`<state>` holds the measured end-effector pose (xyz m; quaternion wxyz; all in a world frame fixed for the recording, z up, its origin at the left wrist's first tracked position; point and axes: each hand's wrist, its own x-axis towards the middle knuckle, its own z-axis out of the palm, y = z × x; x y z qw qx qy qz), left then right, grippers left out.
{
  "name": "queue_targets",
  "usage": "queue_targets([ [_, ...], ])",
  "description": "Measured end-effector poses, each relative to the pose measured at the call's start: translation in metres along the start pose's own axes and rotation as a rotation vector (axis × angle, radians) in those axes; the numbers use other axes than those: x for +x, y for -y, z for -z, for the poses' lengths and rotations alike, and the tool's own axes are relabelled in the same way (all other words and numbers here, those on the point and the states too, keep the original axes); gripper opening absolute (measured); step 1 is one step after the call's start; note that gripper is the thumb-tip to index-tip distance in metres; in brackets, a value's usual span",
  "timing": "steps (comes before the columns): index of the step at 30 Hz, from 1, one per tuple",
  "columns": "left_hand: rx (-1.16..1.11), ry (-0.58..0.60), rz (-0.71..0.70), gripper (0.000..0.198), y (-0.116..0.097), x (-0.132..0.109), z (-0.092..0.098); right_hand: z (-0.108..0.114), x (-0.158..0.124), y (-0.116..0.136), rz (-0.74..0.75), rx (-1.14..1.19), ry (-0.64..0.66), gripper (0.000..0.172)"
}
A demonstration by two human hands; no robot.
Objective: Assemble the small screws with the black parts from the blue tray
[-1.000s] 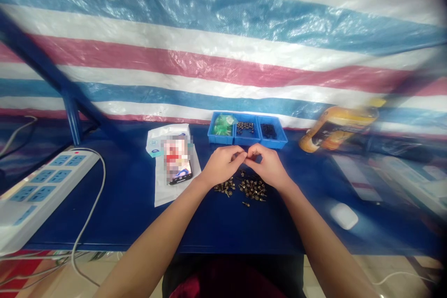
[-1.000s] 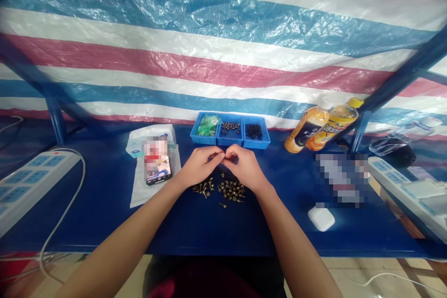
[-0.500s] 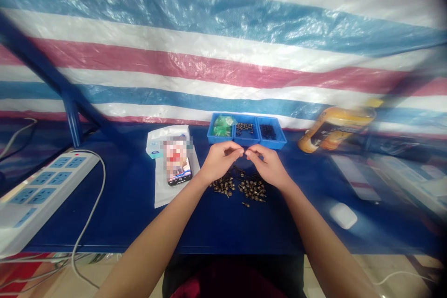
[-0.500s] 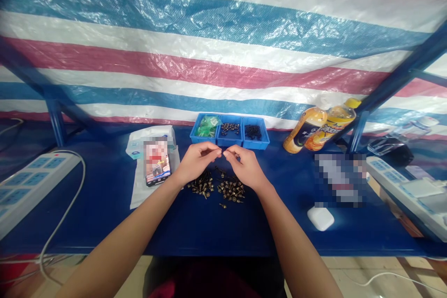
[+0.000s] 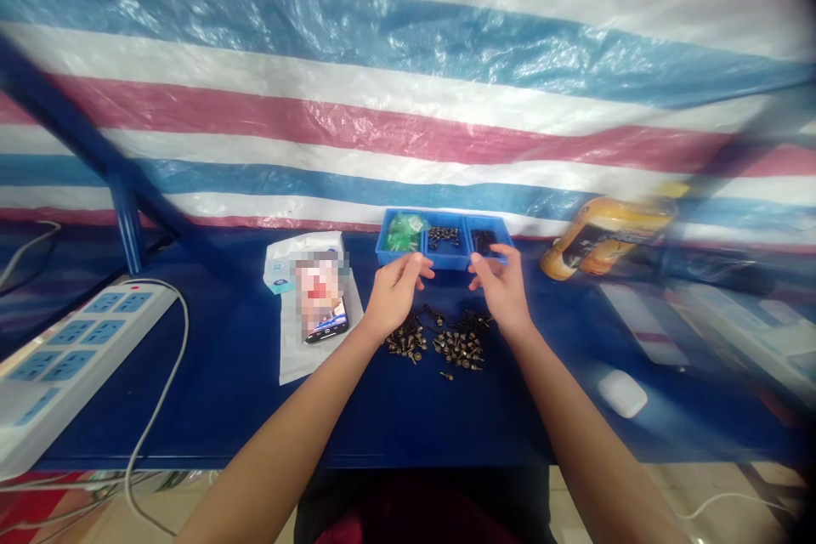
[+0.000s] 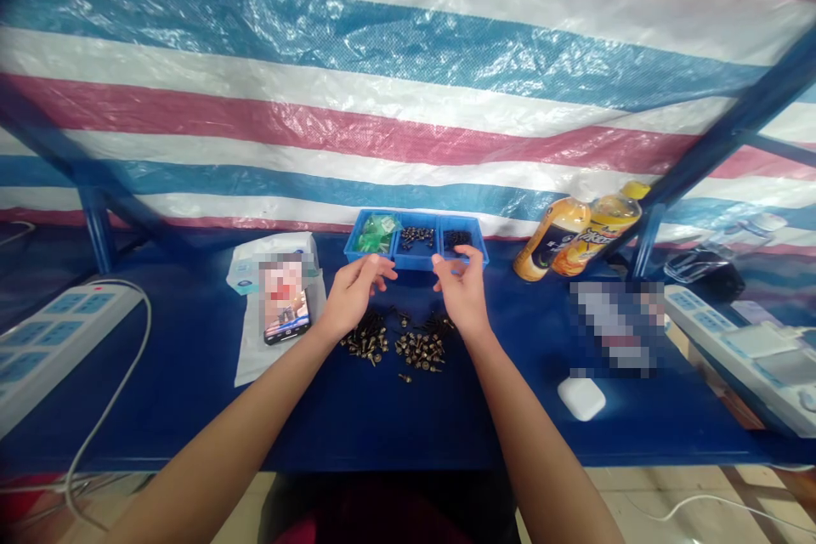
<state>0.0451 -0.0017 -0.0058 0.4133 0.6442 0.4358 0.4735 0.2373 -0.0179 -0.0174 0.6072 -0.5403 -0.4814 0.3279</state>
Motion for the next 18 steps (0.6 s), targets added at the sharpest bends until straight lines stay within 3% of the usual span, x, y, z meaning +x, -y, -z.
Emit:
queue_targets([
  [2, 0.003, -0.032, 0.018, 0.049, 0.001, 0.001, 0.001, 0.005, 0.005, -0.005, -0.001, -0.062, -0.124, 0.051],
  [4, 0.019, -0.044, 0.026, 0.049, 0.001, 0.002, 0.002, 0.009, 0.007, -0.008, 0.024, -0.125, -0.154, 0.043],
  [6, 0.051, -0.047, 0.030, 0.045, 0.001, 0.003, 0.003, 0.011, 0.008, -0.008, 0.049, -0.193, -0.106, 0.033],
  [8, 0.111, -0.043, 0.033, 0.038, 0.002, 0.003, 0.004, 0.012, 0.006, -0.004, 0.091, -0.294, 0.046, 0.029],
  [11, 0.249, -0.021, 0.016, 0.028, 0.004, 0.003, 0.006, 0.010, -0.001, 0.003, 0.227, -0.513, 0.422, 0.025],
  [13, 0.334, 0.009, 0.004, 0.025, 0.005, 0.002, 0.007, 0.008, -0.007, 0.008, 0.305, -0.671, 0.604, 0.023],
  [15, 0.387, 0.033, 0.002, 0.025, 0.006, 0.001, 0.006, 0.005, -0.013, 0.011, 0.330, -0.794, 0.688, 0.024],
  [18, 0.411, 0.041, -0.003, 0.027, 0.005, -0.001, 0.005, -0.001, -0.020, 0.014, 0.333, -0.905, 0.715, 0.029],
])
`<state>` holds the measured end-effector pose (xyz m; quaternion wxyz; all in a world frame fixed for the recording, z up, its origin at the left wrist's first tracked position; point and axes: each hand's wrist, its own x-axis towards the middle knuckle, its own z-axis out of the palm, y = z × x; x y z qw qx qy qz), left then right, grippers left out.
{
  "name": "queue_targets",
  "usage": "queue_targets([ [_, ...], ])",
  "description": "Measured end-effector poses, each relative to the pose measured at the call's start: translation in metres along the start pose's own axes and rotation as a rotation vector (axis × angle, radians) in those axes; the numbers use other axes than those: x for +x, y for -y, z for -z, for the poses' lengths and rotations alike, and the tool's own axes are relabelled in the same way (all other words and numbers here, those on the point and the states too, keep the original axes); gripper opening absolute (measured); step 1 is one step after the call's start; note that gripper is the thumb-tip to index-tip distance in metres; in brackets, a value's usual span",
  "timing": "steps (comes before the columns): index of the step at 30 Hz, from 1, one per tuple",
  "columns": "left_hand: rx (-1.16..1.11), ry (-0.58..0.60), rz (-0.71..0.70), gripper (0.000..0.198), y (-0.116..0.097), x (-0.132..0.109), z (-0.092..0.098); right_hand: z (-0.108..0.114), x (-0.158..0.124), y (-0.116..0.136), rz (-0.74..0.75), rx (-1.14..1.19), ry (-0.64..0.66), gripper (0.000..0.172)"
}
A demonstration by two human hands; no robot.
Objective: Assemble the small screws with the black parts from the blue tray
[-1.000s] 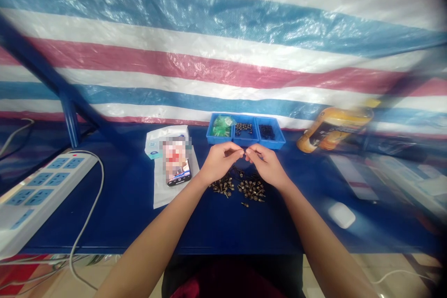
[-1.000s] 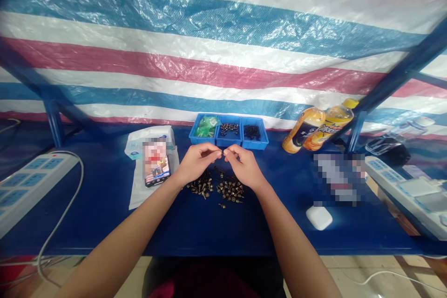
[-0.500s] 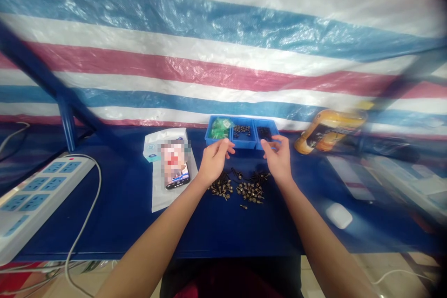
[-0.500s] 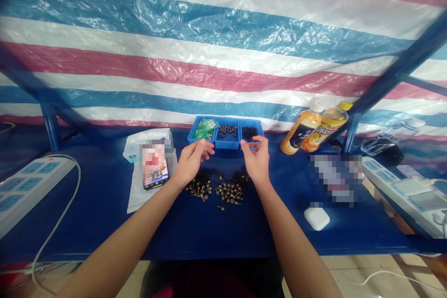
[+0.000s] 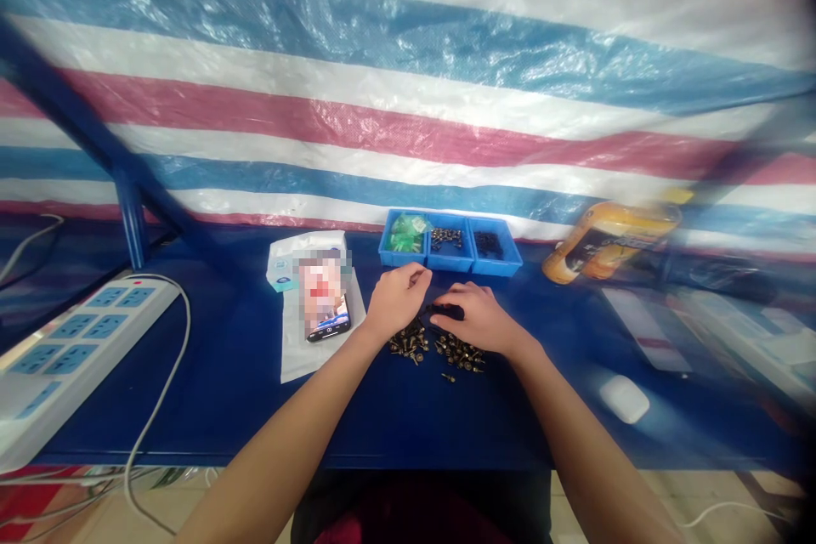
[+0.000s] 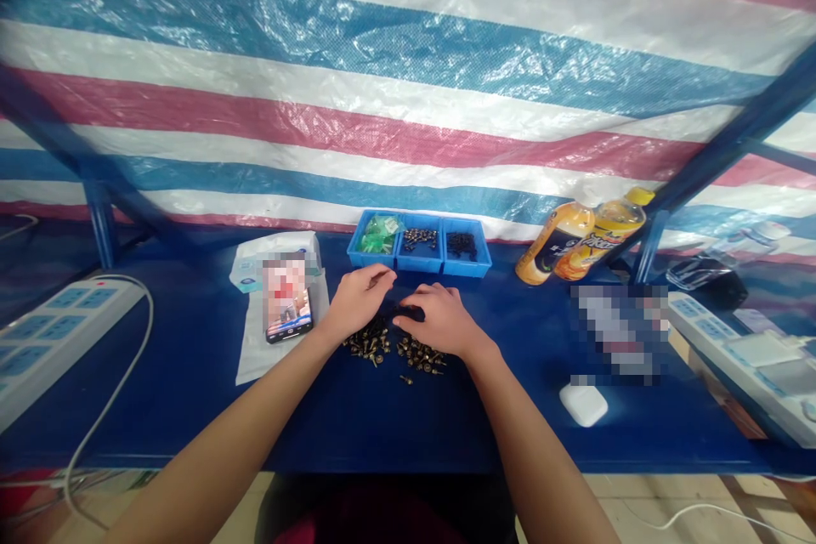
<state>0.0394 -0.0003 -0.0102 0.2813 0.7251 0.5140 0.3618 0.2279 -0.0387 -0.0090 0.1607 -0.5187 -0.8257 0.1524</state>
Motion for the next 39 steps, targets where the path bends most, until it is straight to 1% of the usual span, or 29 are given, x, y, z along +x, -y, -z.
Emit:
queue_targets([
  [3, 0.003, -0.008, -0.003, 0.030, -0.001, -0.001, 0.000, -0.005, 0.001, 0.007, -0.017, -0.085, -0.005, 0.031],
  [5, 0.009, -0.011, 0.004, 0.032, -0.002, -0.001, 0.000, -0.009, 0.001, 0.012, -0.022, -0.134, -0.024, 0.028],
  [10, 0.023, -0.013, 0.013, 0.035, -0.001, -0.001, -0.002, -0.021, 0.002, 0.022, -0.063, -0.234, -0.128, 0.027],
  [12, 0.029, -0.018, 0.006, 0.036, -0.001, -0.001, -0.002, -0.025, 0.002, 0.025, -0.064, -0.263, -0.151, 0.026],
  [15, 0.033, -0.020, 0.003, 0.036, -0.001, -0.002, -0.003, -0.028, 0.003, 0.027, -0.069, -0.290, -0.160, 0.025],
  [21, 0.014, -0.011, -0.006, 0.037, -0.002, -0.003, -0.004, -0.030, 0.005, 0.027, -0.066, -0.352, -0.158, 0.030],
  [26, 0.017, -0.015, -0.012, 0.037, -0.003, -0.003, -0.004, -0.032, 0.007, 0.028, -0.058, -0.371, -0.161, 0.028],
  [29, 0.006, -0.020, -0.018, 0.036, -0.003, -0.002, -0.004, -0.033, 0.008, 0.028, -0.078, -0.333, -0.150, 0.027],
  [33, -0.005, -0.024, -0.014, 0.036, -0.002, -0.001, -0.001, -0.029, 0.009, 0.023, -0.118, -0.189, -0.145, 0.025],
  [37, -0.048, -0.030, 0.004, 0.034, -0.003, 0.000, 0.002, -0.017, 0.011, 0.011, -0.166, 0.004, -0.214, 0.021],
  [39, -0.079, -0.032, 0.006, 0.034, -0.004, 0.001, 0.002, -0.011, 0.012, 0.004, -0.164, 0.099, -0.244, 0.019],
])
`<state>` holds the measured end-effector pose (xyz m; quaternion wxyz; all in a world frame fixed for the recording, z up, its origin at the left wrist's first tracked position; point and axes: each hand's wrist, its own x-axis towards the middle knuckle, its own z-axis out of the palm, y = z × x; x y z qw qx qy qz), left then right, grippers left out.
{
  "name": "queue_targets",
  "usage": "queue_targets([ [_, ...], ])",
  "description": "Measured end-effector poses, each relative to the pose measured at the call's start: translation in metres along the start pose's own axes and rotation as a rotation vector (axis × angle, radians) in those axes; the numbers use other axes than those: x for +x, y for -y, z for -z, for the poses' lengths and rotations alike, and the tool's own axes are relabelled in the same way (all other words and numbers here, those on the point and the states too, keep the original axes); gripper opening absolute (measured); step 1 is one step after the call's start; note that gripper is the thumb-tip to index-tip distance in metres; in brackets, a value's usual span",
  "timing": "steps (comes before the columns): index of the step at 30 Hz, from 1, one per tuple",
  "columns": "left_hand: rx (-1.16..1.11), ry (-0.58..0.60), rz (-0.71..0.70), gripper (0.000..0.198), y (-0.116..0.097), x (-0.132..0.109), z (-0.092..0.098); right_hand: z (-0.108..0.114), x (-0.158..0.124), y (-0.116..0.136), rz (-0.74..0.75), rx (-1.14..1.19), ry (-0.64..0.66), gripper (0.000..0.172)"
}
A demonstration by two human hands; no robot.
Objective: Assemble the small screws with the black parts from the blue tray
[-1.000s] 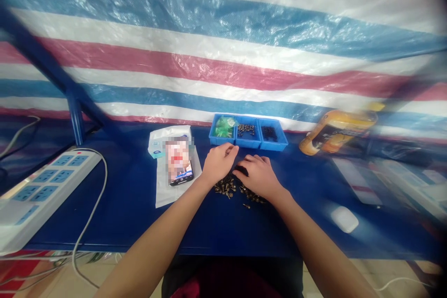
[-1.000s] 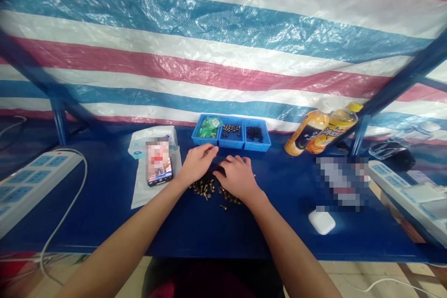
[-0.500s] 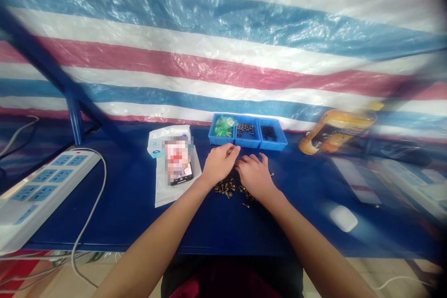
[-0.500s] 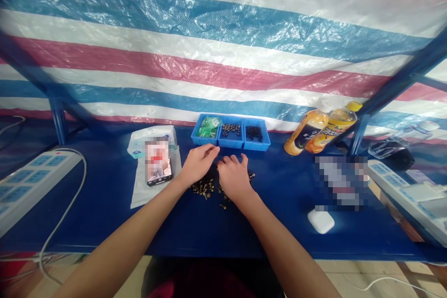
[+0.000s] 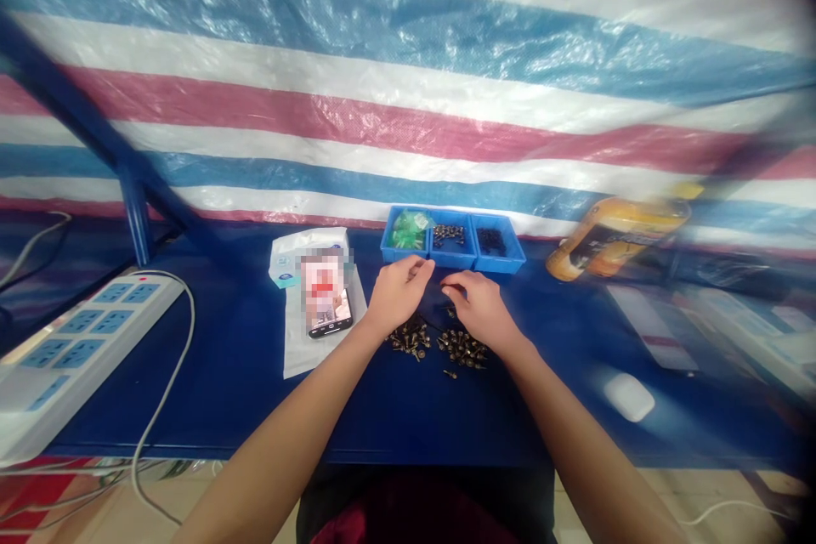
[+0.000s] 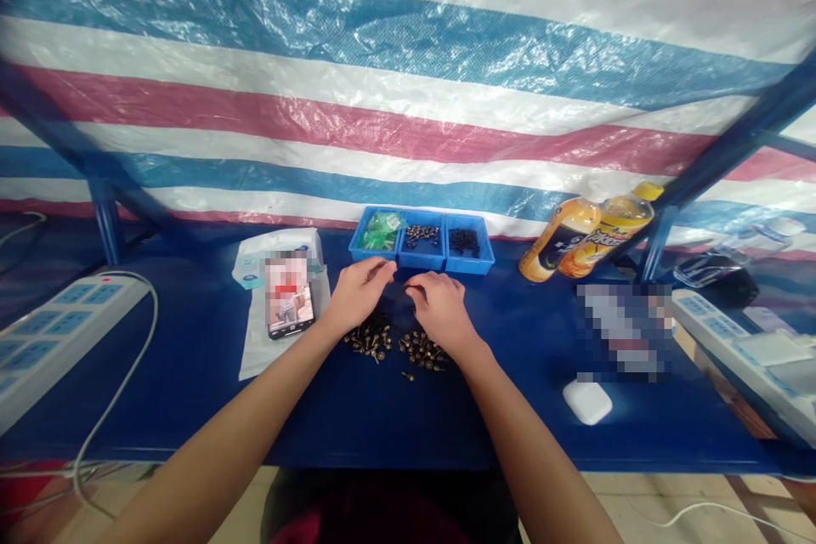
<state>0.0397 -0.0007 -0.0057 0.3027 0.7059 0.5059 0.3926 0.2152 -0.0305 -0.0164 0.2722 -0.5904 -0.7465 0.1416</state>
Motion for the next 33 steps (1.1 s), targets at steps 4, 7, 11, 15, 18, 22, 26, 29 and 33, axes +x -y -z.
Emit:
queue_targets([
  [4, -0.043, 0.120, -0.020, 0.034, -0.003, -0.001, 0.000, 0.007, 0.002, -0.006, -0.003, 0.040, -0.044, 0.019],
  [7, -0.070, 0.225, -0.025, 0.036, -0.004, -0.002, -0.001, 0.008, 0.001, -0.003, 0.011, 0.018, -0.067, 0.019],
  [11, -0.129, 0.262, 0.004, 0.038, -0.002, -0.002, -0.002, 0.008, -0.002, 0.003, 0.061, 0.017, -0.090, 0.022],
  [15, -0.182, 0.278, 0.017, 0.033, 0.001, -0.001, -0.002, 0.007, -0.002, 0.004, 0.092, 0.027, -0.111, 0.021],
  [18, -0.245, 0.293, 0.031, 0.030, 0.001, 0.000, -0.002, 0.008, -0.001, 0.003, 0.105, 0.071, -0.117, 0.019],
  [22, -0.336, 0.297, 0.053, 0.029, 0.000, 0.000, -0.003, 0.011, -0.001, 0.004, 0.131, 0.215, -0.138, 0.018],
  [26, -0.379, 0.287, 0.045, 0.029, -0.001, 0.001, -0.002, 0.009, -0.001, 0.005, 0.112, 0.415, -0.172, 0.016],
  [29, -0.376, 0.265, 0.013, 0.029, -0.003, 0.001, -0.002, 0.006, 0.001, 0.003, 0.023, 0.635, -0.134, 0.016],
  [33, -0.371, 0.231, -0.016, 0.028, -0.004, 0.001, -0.002, 0.003, 0.002, 0.003, -0.087, 0.861, -0.090, 0.021],
])
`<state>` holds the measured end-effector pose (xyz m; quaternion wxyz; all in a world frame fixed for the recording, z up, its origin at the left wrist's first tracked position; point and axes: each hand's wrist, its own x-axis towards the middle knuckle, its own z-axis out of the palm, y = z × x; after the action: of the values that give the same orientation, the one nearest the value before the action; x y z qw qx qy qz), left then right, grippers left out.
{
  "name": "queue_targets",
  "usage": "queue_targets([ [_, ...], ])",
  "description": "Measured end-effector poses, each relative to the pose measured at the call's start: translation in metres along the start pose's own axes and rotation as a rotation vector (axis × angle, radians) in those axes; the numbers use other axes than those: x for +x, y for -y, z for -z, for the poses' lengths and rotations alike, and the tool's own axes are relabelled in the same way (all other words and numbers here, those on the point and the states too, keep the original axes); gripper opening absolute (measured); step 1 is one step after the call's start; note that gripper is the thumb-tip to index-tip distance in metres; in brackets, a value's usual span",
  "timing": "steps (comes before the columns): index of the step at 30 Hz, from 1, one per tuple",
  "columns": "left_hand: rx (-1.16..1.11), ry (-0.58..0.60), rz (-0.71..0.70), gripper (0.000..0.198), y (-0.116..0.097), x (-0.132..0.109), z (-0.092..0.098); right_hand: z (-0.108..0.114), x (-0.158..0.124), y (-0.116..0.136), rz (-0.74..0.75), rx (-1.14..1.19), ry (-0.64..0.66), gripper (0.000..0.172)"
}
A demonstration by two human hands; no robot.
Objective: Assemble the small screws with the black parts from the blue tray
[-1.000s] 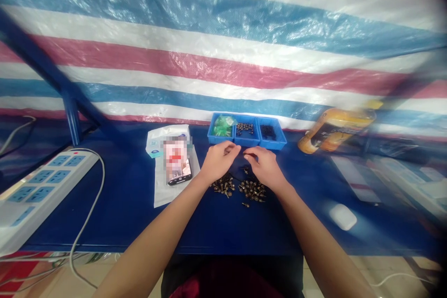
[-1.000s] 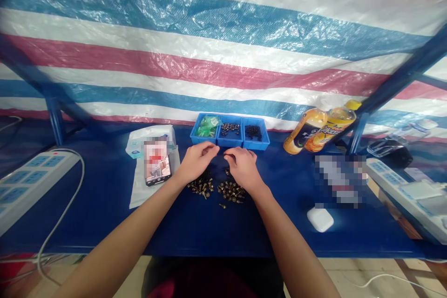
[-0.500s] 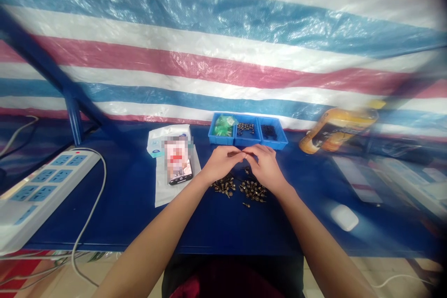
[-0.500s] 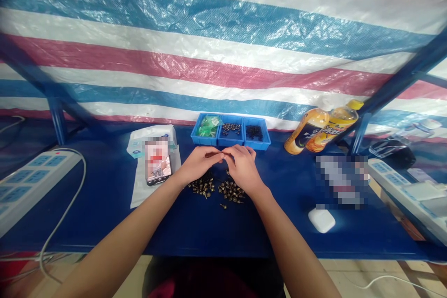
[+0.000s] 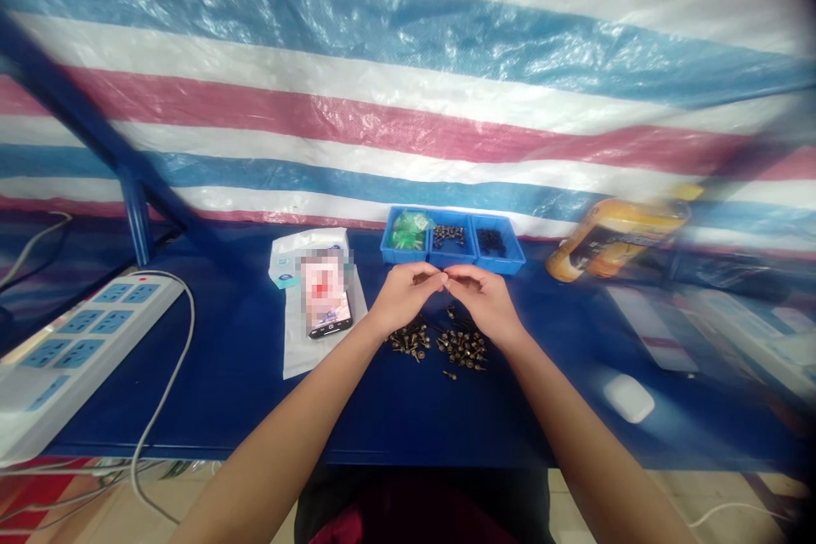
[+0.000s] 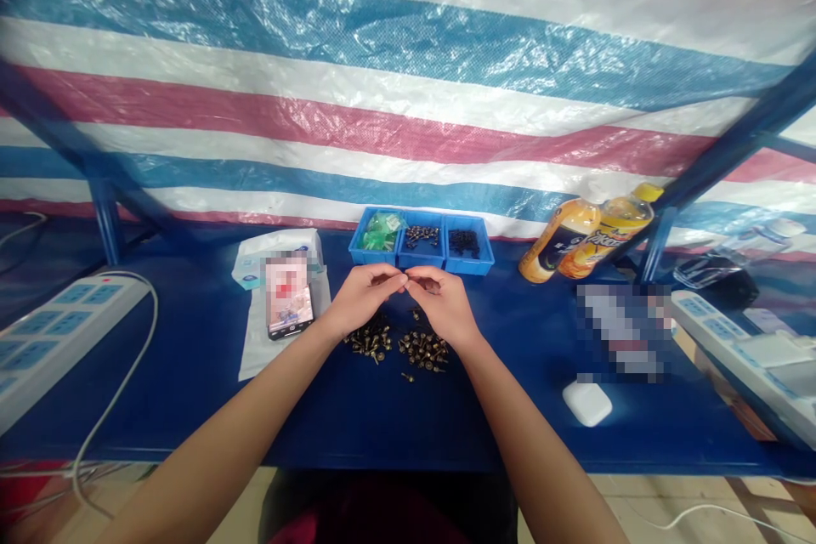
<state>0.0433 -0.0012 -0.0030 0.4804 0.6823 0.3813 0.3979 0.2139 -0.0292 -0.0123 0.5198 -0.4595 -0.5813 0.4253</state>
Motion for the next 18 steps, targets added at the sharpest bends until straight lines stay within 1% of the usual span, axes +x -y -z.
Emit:
queue_targets([
  [4, -0.007, -0.045, -0.020, 0.027, 0.0004, 0.0002, -0.0013, -0.0010, 0.0002, -0.0002, -0.064, 0.082, -0.021, 0.025],
  [8, -0.001, -0.085, -0.032, 0.027, 0.0020, 0.0000, -0.0035, -0.0004, 0.0004, -0.0015, -0.067, 0.165, 0.003, 0.028],
  [13, 0.058, -0.083, -0.061, 0.028, 0.0029, -0.0007, -0.0053, -0.0004, 0.0013, -0.0035, -0.063, 0.173, -0.001, 0.027],
  [18, 0.109, -0.105, -0.058, 0.026, 0.0048, 0.0001, -0.0046, -0.0039, 0.0004, -0.0009, -0.095, 0.158, -0.001, 0.035],
])
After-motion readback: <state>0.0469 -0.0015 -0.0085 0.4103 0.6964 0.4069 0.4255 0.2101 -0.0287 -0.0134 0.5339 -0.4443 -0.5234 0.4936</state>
